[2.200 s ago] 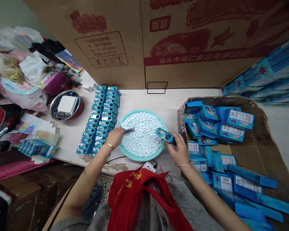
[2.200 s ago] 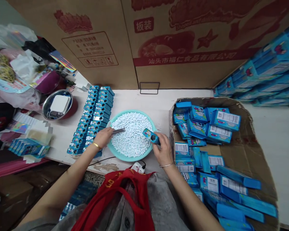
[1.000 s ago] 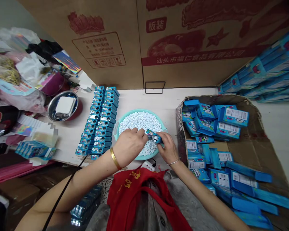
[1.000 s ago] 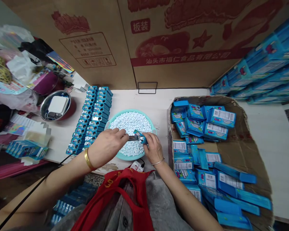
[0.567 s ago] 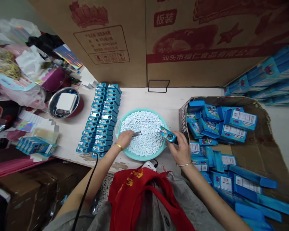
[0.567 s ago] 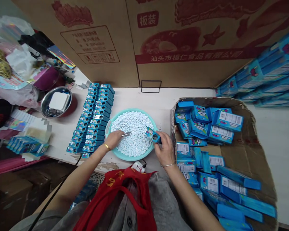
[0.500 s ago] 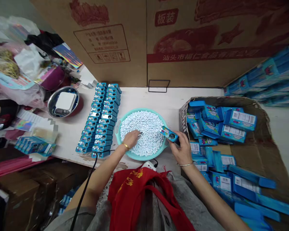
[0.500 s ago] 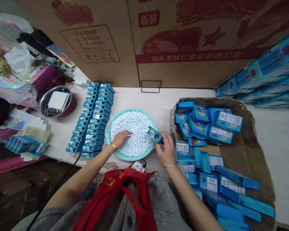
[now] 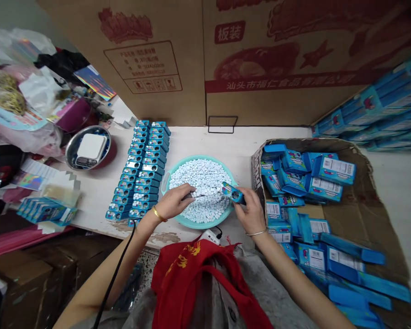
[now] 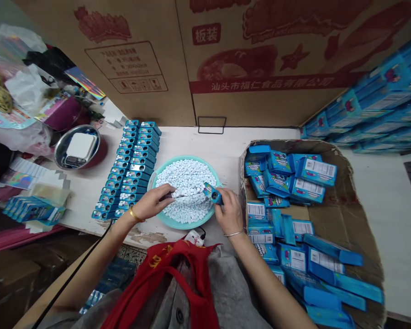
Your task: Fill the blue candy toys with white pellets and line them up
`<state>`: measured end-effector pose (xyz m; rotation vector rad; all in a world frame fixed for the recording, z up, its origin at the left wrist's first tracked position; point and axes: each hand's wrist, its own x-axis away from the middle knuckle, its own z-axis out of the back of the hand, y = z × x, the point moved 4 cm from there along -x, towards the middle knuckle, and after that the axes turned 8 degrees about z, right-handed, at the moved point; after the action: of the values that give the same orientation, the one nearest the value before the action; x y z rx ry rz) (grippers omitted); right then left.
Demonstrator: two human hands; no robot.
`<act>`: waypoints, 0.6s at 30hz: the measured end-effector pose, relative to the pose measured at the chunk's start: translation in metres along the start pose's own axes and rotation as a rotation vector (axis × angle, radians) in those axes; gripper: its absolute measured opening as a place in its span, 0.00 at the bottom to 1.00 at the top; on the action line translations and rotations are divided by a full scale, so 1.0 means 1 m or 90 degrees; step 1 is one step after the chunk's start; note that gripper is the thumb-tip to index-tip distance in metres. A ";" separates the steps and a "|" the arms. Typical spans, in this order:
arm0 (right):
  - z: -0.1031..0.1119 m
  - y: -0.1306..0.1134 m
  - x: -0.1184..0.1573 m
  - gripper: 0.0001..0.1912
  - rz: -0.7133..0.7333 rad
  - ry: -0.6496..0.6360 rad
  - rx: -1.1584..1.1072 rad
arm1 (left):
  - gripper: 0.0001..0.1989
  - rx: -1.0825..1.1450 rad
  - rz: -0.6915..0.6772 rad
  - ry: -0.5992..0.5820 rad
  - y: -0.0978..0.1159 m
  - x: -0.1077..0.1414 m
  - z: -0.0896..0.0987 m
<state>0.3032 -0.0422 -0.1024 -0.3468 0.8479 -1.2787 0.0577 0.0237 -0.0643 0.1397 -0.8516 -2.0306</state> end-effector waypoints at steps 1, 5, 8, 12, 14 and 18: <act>-0.003 -0.003 -0.001 0.22 0.012 -0.009 0.001 | 0.12 -0.026 -0.005 -0.009 0.010 0.001 0.009; -0.014 -0.016 -0.005 0.24 0.047 -0.033 0.002 | 0.11 -0.183 0.006 -0.068 0.050 -0.001 0.032; -0.020 -0.022 -0.005 0.24 0.056 -0.044 -0.005 | 0.09 -0.323 0.027 -0.107 0.075 -0.004 0.041; -0.025 -0.024 -0.002 0.24 0.057 -0.055 -0.026 | 0.07 -0.430 0.032 -0.126 0.104 -0.005 0.045; -0.026 -0.024 -0.001 0.24 0.056 -0.053 -0.036 | 0.08 -0.450 0.035 -0.132 0.116 -0.004 0.044; -0.029 -0.023 0.001 0.24 0.055 -0.049 -0.046 | 0.10 -0.468 0.023 -0.115 0.126 0.000 0.044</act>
<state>0.2664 -0.0434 -0.1066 -0.4102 0.8354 -1.1504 0.1279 0.0015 0.0465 -0.4704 -0.1647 -2.2130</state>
